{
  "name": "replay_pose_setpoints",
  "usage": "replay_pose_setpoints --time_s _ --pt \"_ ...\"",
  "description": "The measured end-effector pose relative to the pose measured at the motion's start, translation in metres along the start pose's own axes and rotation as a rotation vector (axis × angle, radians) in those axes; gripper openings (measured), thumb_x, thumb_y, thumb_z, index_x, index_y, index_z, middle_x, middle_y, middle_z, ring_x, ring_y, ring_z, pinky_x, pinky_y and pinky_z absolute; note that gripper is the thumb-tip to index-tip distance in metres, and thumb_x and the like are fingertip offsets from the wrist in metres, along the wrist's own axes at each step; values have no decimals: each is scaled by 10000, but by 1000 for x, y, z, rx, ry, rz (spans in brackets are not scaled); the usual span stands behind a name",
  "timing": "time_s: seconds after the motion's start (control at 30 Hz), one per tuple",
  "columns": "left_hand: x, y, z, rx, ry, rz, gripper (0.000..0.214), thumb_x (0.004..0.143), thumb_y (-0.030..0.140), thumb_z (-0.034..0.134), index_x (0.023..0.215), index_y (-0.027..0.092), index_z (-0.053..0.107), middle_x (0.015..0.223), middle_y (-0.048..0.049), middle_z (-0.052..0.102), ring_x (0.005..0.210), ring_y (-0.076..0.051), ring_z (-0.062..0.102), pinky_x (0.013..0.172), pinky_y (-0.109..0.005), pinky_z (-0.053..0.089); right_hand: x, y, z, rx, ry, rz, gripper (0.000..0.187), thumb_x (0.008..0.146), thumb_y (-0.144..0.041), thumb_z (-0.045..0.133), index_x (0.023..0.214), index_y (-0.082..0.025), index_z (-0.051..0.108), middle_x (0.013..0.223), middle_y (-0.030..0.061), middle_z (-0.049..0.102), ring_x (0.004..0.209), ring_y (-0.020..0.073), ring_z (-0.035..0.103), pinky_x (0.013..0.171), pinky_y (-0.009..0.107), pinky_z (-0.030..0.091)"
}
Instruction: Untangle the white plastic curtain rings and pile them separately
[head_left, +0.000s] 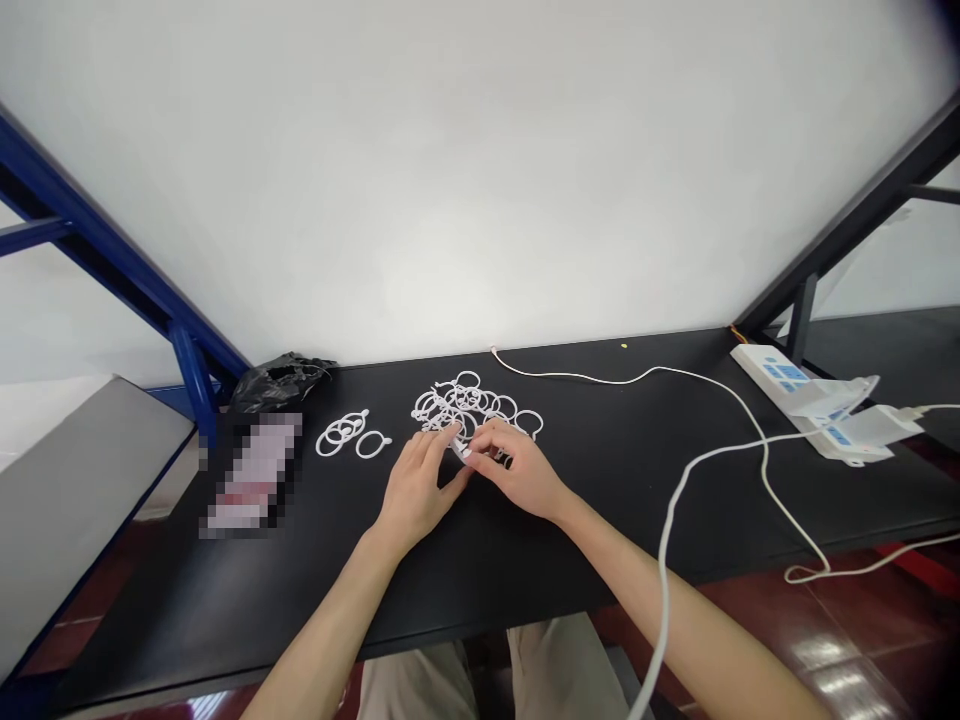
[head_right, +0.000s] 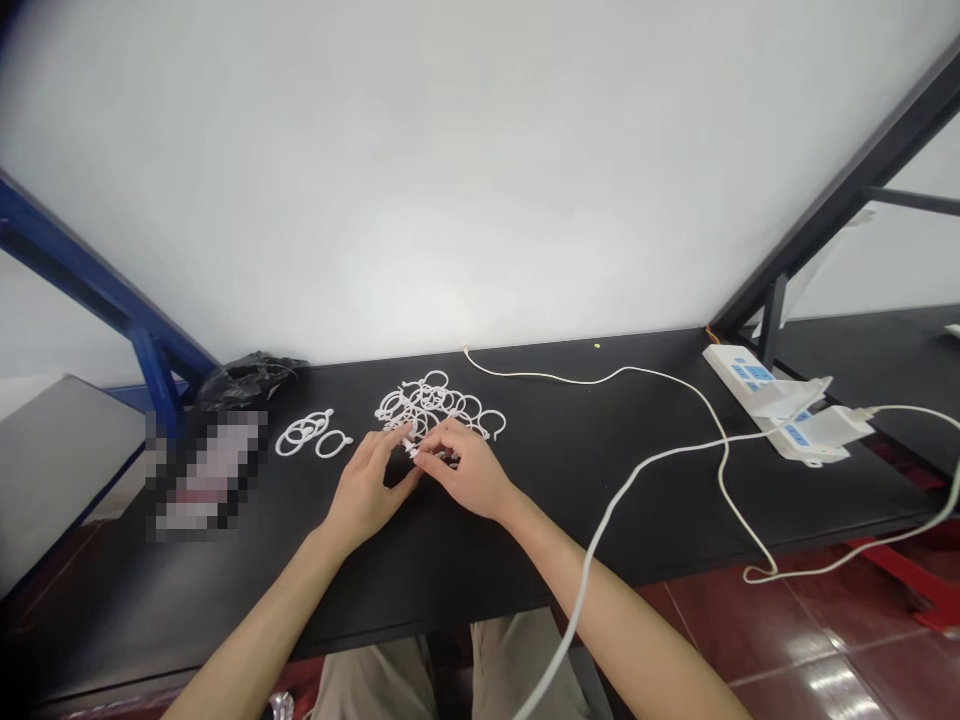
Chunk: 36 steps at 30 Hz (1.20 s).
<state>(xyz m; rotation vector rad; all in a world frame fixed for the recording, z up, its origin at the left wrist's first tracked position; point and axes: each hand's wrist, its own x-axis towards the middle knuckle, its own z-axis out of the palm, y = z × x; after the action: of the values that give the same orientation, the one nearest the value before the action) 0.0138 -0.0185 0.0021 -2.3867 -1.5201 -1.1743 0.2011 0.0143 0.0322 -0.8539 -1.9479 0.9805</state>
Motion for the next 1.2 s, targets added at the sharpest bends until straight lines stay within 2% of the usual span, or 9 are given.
replay_pose_setpoints --time_s 0.03,0.1,0.17,0.3,0.57,0.73,0.87,1.03,1.2 --pt "0 0 0 4 -7 6 486 921 259 594 1379 259 434 1105 -79 665 968 -242 629 843 -409 559 -1 0 0 -57 22 -40 85 918 -269 610 969 -226 661 970 36 632 873 163 609 808 322 533" --pt "1 1 -1 3 -37 6 498 907 225 586 1383 259 442 1117 -78 656 980 -247 615 850 -412 553 -4 1 2 -155 50 -123 239 923 -238 583 1160 -244 612 1039 49 651 904 174 622 848 350 541" --pt "2 3 -2 -15 -82 -15 536 894 210 579 1408 262 434 1119 -79 640 997 -250 601 869 -419 545 -5 3 3 -220 42 -196 331 936 -204 545 1262 -261 563 1111 57 667 959 183 639 884 367 548" --pt "3 4 -6 -79 -141 -79 589 883 209 564 1450 272 419 1121 -78 597 1027 -248 576 918 -432 526 -5 7 4 -306 20 -285 294 951 -148 495 1200 -255 609 1139 60 686 1055 188 653 923 361 553" --pt "5 5 -10 -119 -188 -107 515 908 237 559 1413 216 462 1118 -82 590 1026 -234 535 939 -417 497 -2 17 4 -456 75 -364 304 957 -94 471 1171 -233 635 1107 54 717 1024 188 668 894 359 571" --pt "4 2 -8 -98 -179 -111 449 931 316 578 1360 208 504 1071 -77 607 995 -233 531 921 -420 494 -2 17 3 -454 59 -351 280 961 -89 485 1133 -232 652 1072 33 735 973 185 654 875 360 563" --pt "3 1 -8 -113 -168 -118 412 934 301 579 1333 220 519 1046 -68 614 982 -228 542 901 -406 501 -2 16 5 -446 65 -328 280 965 -98 481 1125 -251 652 1049 25 738 934 187 644 852 366 556" --pt "3 2 -9 -113 -156 -121 401 932 296 582 1323 232 522 1039 -65 617 976 -227 550 885 -400 505 -2 18 7 -423 98 -247 192 971 -159 499 1104 -211 629 969 54 723 866 192 652 806 366 563" --pt "4 1 -9 -110 -151 -120 401 928 296 589 1318 227 530 1029 -60 621 968 -221 552 882 -388 508 -2 18 6 -400 85 -269 158 975 -154 496 1037 -207 632 955 45 726 897 197 631 816 370 557"
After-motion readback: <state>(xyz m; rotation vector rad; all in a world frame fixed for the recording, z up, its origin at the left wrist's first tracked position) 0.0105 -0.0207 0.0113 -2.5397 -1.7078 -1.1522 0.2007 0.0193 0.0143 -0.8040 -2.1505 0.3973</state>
